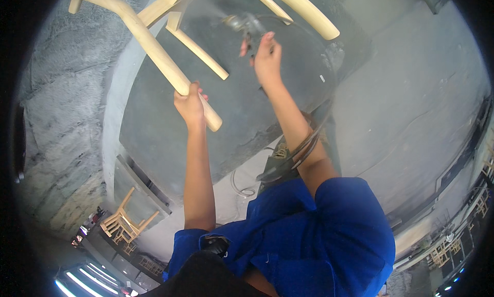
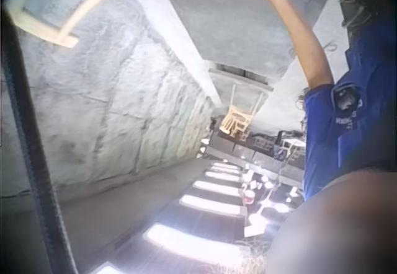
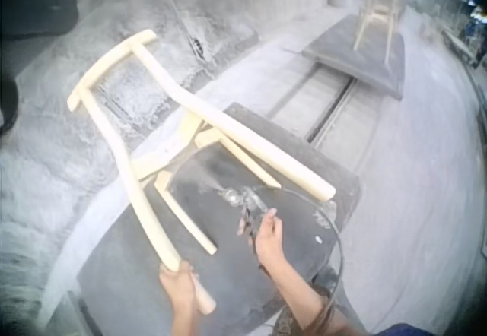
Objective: The person uses a spray gun to apply a finish to multiple wooden chair frames. They pick up each chair, rotate it to cover all sides, and place it back on the floor after spraying.
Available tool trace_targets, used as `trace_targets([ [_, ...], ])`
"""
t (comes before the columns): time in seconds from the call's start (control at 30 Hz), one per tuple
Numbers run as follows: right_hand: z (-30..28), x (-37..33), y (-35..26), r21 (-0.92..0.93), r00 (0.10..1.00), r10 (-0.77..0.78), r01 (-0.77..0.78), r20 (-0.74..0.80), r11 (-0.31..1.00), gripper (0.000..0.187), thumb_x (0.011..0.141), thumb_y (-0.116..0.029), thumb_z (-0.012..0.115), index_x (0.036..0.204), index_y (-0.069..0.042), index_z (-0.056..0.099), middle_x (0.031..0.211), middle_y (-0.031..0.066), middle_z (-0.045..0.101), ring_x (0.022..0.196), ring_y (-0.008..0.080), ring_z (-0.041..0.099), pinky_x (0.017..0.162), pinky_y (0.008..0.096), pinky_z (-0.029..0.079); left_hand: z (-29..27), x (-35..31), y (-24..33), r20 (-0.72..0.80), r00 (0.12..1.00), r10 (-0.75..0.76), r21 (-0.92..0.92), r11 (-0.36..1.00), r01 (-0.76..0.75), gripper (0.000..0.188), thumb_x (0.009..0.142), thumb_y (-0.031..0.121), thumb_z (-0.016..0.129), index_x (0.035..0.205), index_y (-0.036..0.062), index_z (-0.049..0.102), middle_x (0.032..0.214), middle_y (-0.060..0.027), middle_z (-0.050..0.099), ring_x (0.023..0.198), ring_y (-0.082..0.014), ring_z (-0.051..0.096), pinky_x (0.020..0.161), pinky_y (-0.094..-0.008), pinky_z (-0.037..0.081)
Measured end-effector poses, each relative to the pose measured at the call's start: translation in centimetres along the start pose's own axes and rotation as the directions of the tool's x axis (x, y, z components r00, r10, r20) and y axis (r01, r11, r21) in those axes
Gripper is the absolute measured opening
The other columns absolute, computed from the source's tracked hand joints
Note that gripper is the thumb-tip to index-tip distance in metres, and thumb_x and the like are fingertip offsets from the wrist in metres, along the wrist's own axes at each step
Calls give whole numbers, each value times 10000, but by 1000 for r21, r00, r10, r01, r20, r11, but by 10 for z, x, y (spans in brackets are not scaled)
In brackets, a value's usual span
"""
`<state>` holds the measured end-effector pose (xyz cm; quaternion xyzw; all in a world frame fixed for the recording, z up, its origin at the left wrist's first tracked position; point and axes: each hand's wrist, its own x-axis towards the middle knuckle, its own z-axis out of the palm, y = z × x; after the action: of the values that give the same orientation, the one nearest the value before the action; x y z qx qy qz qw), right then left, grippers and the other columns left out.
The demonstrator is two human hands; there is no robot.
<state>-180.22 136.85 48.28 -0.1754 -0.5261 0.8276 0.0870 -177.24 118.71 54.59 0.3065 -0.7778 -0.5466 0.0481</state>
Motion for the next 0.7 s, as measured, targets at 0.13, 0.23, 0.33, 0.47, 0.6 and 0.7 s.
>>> trace_targets([
  [0.13,-30,8,22,-186,976,-155,125,-153,974,638,985,-626,495,917,-19,680,706,20,629,640,89,573,530,255,405,-13,-7,-9,-28,999,-39,11,999,40,294,839,132,691,1027,-33,537,795,-110,584,569,-175,577,535,-324,495],
  [0.23,-31,1,35,-295,957,-190,120,-221,948,490,895,-477,750,1008,-1,714,707,24,643,635,103,576,598,271,458,-21,-11,-17,-35,998,-48,1,999,48,296,838,135,694,1027,-32,538,792,-110,586,568,-176,582,533,-324,495],
  [0.33,-12,-19,44,-438,977,-202,152,-70,886,522,855,-456,793,1067,15,717,769,79,697,708,140,635,657,301,505,-29,-14,-25,-40,999,-34,9,999,34,299,836,133,697,1030,-31,539,792,-111,588,564,-176,583,527,-322,495],
  [0.47,23,-54,53,-493,974,-96,187,205,850,505,828,-450,802,1072,-15,730,871,165,734,800,267,725,714,358,551,-39,-17,-33,-40,999,-8,17,1000,9,300,835,129,698,1032,-32,540,787,-109,592,556,-176,584,514,-317,494],
  [0.6,38,-89,46,-534,962,-8,158,273,830,488,823,-433,796,1082,-26,723,923,188,733,843,352,721,730,381,563,-51,-16,-39,-50,998,31,19,999,-30,285,833,127,687,991,-61,543,739,-105,600,534,-166,589,515,-321,499],
  [0.7,29,-120,27,-528,950,-281,309,134,791,472,837,-409,786,1098,-24,707,944,189,731,849,353,720,733,386,561,-63,-16,-42,-34,999,34,31,999,-33,286,833,130,686,998,-56,546,745,-103,603,531,-166,590,511,-324,497],
])
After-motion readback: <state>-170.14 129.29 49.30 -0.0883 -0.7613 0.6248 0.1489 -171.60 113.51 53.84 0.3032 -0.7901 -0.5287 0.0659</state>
